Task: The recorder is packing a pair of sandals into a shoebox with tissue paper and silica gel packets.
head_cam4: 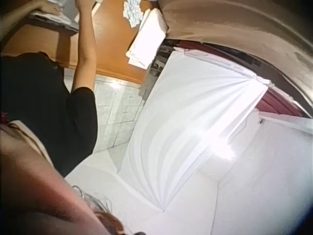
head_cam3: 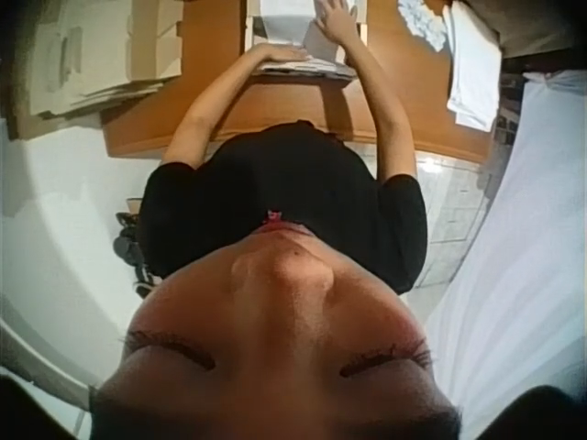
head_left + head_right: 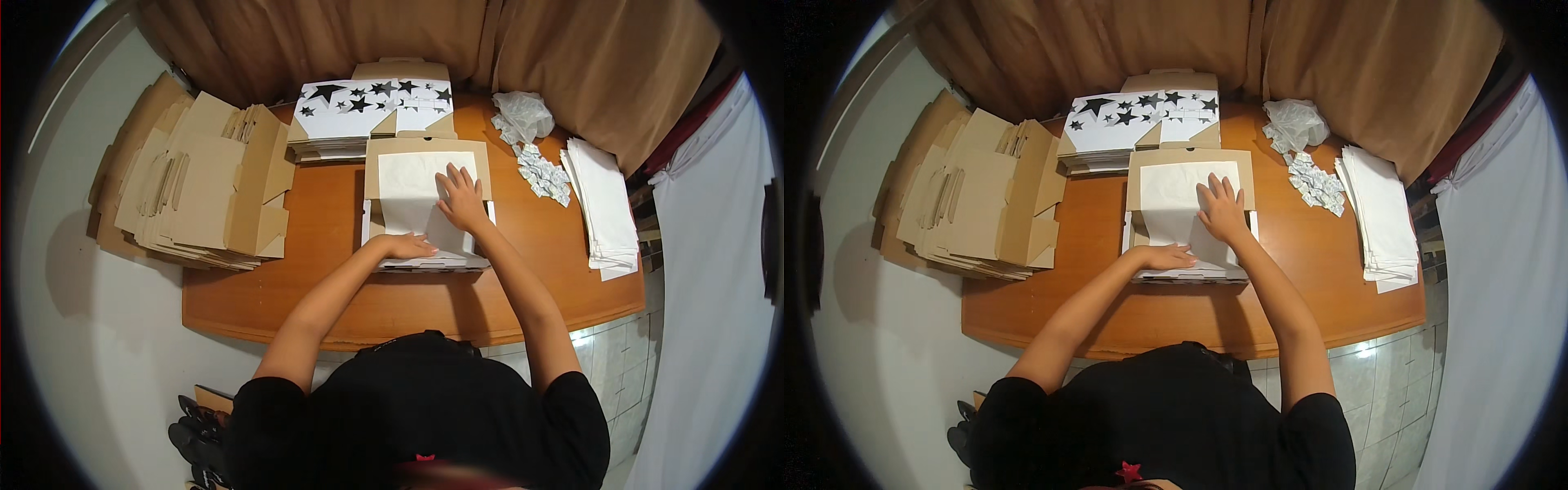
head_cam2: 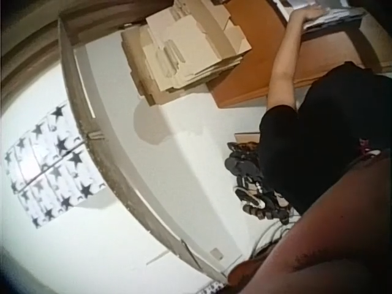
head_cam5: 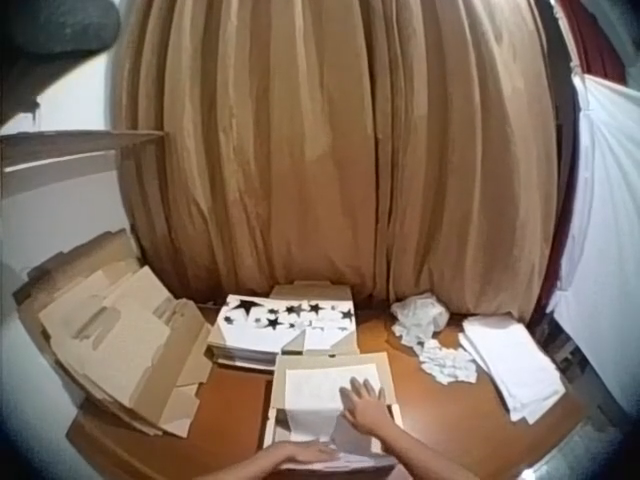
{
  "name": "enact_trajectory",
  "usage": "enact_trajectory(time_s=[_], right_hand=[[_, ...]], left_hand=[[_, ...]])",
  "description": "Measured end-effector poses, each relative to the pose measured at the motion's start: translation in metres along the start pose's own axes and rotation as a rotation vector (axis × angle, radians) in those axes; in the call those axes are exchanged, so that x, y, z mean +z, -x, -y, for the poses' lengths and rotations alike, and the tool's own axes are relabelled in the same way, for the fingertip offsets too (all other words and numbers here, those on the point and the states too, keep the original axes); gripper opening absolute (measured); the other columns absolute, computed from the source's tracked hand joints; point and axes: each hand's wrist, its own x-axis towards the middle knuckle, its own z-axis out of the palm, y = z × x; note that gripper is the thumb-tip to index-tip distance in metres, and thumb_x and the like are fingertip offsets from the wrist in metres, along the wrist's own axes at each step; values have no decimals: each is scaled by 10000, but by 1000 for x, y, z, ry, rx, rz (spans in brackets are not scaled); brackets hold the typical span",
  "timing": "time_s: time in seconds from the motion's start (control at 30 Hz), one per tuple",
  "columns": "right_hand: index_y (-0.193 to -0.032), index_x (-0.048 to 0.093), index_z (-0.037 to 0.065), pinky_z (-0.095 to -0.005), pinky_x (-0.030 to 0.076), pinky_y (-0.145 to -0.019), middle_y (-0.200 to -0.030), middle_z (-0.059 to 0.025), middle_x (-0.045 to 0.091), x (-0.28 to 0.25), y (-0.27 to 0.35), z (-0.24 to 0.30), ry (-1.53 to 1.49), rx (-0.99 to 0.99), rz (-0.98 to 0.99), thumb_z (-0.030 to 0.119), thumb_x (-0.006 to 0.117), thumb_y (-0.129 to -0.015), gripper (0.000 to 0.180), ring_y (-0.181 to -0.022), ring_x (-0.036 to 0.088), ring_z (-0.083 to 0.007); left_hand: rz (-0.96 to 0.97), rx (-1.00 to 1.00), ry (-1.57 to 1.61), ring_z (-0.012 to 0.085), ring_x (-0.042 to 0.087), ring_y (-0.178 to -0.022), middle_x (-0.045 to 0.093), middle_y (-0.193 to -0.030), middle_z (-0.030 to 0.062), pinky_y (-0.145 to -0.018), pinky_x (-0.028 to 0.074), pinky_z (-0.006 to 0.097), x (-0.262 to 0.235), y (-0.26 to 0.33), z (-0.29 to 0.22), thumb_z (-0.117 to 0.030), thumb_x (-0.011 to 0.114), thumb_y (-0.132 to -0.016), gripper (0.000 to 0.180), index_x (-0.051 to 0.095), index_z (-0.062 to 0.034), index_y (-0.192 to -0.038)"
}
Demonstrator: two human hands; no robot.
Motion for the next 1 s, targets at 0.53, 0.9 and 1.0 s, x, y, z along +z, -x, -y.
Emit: enact_trajectory(time_s=[0.53, 0.9, 1.0], right_hand=[[-1301, 384, 201, -602, 190, -1016, -1423, -116, 253, 7, 2, -6, 32, 16, -36, 253, 662, -738, 630, -1314, 216, -355], [-1334, 351, 145, -648, 151, -994, -1436, -141, 219, -7, 8, 13, -1, 47, -67, 310, 638, -761, 662, -1328, 176, -365], [-1325, 365, 129, -660, 147, -981, -1431, -172, 210, -18, 23, 27, -101, 52, -111, 312, 629, -768, 644, -1324, 168, -383]], left_hand=[[57, -421, -227, 337, 112, -1360, 122, -1472, 164, -1075, 166, 454, -5, 8, -7, -736, 301, -788, 790, 420, -173, -1330], [-260, -32, 170, 337, 479, -1145, 481, -1267, 202, -978, 351, 405, -2, 39, -43, -634, 371, -849, 701, 513, -68, -1238], [-456, 45, 262, 309, 501, -1123, 527, -1215, 187, -924, 406, 379, -1, 64, -59, -482, 502, -867, 566, 506, -51, -1233]])
